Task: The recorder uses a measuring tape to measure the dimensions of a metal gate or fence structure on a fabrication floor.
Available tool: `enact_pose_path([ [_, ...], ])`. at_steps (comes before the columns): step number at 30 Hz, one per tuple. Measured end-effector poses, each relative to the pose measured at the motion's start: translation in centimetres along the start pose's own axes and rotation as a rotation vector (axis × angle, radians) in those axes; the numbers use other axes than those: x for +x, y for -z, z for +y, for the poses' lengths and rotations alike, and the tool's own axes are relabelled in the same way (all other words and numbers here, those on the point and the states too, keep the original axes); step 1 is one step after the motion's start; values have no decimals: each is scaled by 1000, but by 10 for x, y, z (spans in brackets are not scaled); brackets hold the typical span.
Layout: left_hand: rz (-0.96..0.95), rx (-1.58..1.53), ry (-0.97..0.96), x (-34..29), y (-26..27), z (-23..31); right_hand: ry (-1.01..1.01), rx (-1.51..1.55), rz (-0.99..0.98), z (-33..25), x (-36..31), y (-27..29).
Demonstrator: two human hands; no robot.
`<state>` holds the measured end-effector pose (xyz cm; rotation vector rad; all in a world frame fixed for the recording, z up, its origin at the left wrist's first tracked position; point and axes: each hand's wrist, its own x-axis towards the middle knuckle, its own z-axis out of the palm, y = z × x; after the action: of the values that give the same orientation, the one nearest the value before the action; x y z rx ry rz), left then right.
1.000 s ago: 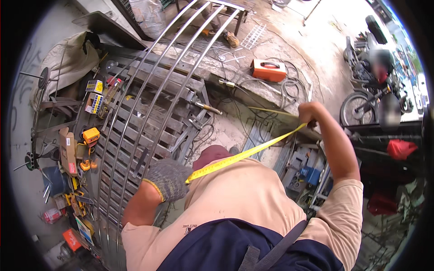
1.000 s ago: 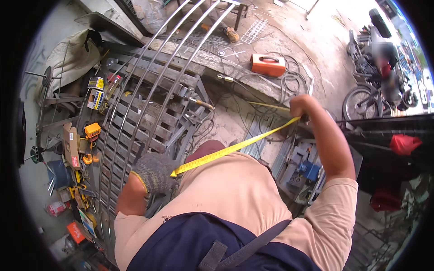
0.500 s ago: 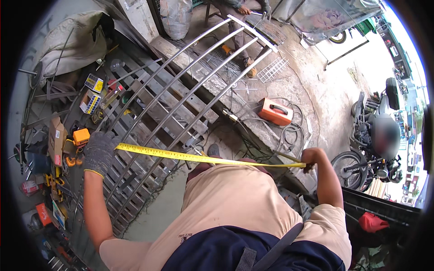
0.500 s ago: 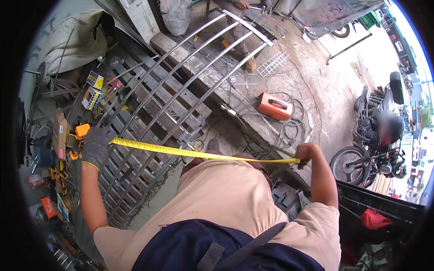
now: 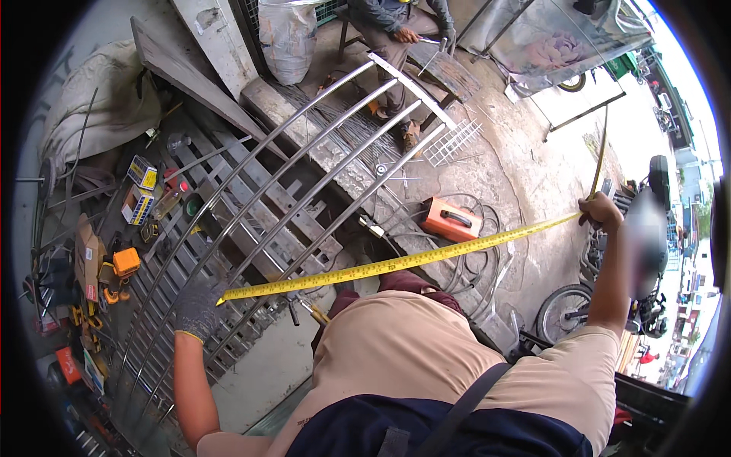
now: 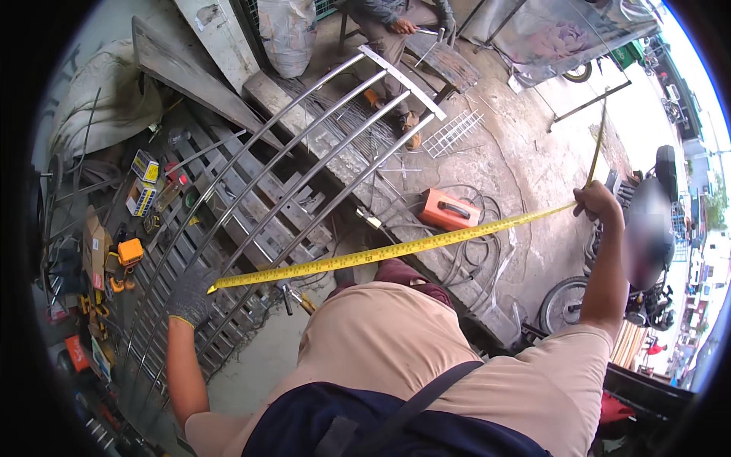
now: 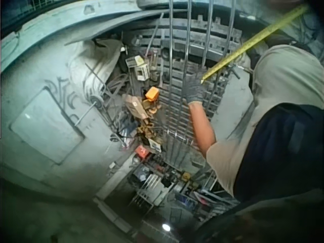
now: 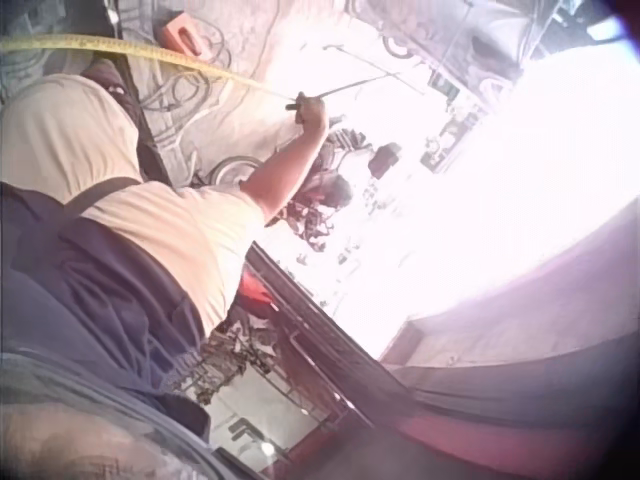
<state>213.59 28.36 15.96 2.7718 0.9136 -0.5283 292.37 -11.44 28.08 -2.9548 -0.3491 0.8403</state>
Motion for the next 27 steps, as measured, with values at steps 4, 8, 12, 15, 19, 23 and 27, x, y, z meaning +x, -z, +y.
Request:
enact_pose_path([
  [4,-79,-38,172,-8,-7,31,-3,1087,-159,-5,106,-72],
  [8,-79,-28,301,-9,-8,66,100,1365,-222,-42,176,-160],
  [12,-127,4,410,-20,-2,104,215,1338,-569,-70,192,-233],
  [15,-235,21,567,-31,13,121,204,1286,-777,-84,181,-267],
  [19,-300,100,593,-43,33,136,308,1322,-947,-111,152,-298],
  [23,-310,108,614,-40,39,146,324,1340,-1074,-136,120,-313],
  [27,-286,153,570,-28,40,153,380,1397,-1162,-152,100,-312],
])
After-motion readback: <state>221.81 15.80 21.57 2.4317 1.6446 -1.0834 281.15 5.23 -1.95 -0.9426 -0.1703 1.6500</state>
